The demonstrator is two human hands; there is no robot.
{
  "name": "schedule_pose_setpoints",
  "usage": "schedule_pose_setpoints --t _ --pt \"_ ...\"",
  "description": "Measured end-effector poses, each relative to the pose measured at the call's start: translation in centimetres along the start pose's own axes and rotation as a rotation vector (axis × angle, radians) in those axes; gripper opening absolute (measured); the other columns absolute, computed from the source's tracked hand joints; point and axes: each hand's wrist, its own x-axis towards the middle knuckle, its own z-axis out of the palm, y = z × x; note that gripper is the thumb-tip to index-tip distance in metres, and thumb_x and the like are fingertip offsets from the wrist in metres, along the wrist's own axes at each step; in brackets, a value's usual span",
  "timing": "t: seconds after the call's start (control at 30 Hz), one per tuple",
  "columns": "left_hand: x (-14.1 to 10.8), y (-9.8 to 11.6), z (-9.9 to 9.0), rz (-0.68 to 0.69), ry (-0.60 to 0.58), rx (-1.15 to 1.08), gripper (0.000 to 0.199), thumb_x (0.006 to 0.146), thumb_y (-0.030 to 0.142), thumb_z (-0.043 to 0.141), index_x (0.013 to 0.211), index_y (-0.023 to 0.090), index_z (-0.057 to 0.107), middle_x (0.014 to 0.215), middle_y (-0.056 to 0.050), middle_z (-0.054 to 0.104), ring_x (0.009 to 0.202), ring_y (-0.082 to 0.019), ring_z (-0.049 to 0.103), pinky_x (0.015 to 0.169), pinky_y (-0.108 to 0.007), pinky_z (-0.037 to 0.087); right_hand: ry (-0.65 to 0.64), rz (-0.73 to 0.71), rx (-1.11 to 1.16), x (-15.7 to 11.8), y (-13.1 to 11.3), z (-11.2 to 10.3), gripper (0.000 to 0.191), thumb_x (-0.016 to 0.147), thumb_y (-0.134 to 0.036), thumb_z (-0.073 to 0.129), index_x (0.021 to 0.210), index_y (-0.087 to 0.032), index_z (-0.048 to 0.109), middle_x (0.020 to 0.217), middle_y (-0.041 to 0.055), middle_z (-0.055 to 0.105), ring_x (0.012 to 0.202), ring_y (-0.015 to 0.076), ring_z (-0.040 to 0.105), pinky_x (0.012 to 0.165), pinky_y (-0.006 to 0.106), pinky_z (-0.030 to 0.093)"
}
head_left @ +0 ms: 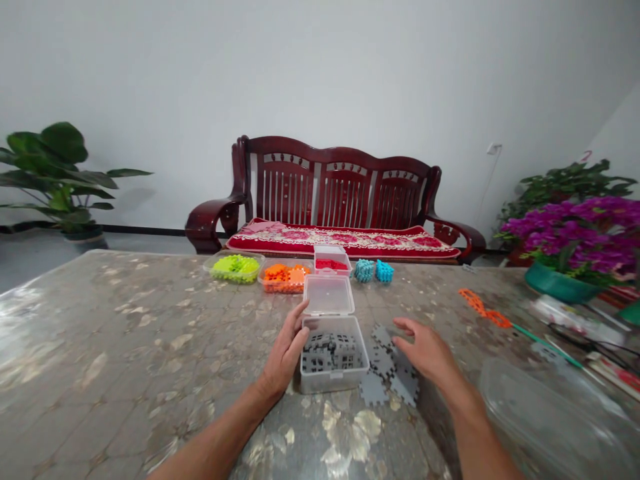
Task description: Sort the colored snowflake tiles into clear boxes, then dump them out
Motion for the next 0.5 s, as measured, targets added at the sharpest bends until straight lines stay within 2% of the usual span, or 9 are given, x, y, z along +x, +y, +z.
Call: schedule_pose_setpoints --t 0.1,0.2,0.33,0.5 --pt "0.0 -0.4 -0.1 -0.016 -0.024 -0.03 0.058 0.096 0.042 0.049 0.148 0.019 0.038 0.126 -0.009 0.064 0.117 -0.027 0.06 0.11 -0.044 0.038 -0.018 0.0 -0.146 -0.2 0.2 0.4 0.053 0.075 -0.026 0.064 0.128 -0.02 0.064 0.129 0.0102 0.068 0.118 0.0286 0.063 0.101 0.042 0.046" --pt "0.0 -0.6 -0.2 -0.016 -0.027 -0.024 0.058 0.096 0.043 0.048 0.148 0.019 0.037 0.127 -0.009 0.063 0.118 -0.027 0.06 0.11 -0.044 0.038 -0.039 -0.017 -0.2 -0.4 -0.1 0.9 0.057 0.075 -0.025 0.064 0.132 -0.019 0.061 0.131 0.0114 0.066 0.124 0.0298 0.058 0.105 0.043 0.043" --pt "-0.1 -0.3 -0.1 -0.014 -0.018 -0.02 0.059 0.095 0.044 0.05 0.147 0.019 0.039 0.131 -0.01 0.062 0.12 -0.028 0.058 0.111 -0.044 0.036 -0.086 -0.025 -0.216 -0.4 -0.6 1.5 0.057 0.077 -0.024 0.061 0.134 -0.02 0.059 0.131 0.0104 0.066 0.123 0.0273 0.058 0.104 0.039 0.043" --pt "0.0 0.1 -0.2 -0.011 -0.003 -0.044 0.061 0.093 0.044 0.053 0.147 0.018 0.039 0.133 -0.01 0.061 0.121 -0.028 0.058 0.108 -0.042 0.039 -0.116 -0.039 -0.311 -0.4 -1.1 1.8 0.052 0.08 -0.025 0.059 0.132 -0.019 0.06 0.132 0.0108 0.065 0.122 0.0297 0.058 0.102 0.04 0.044"
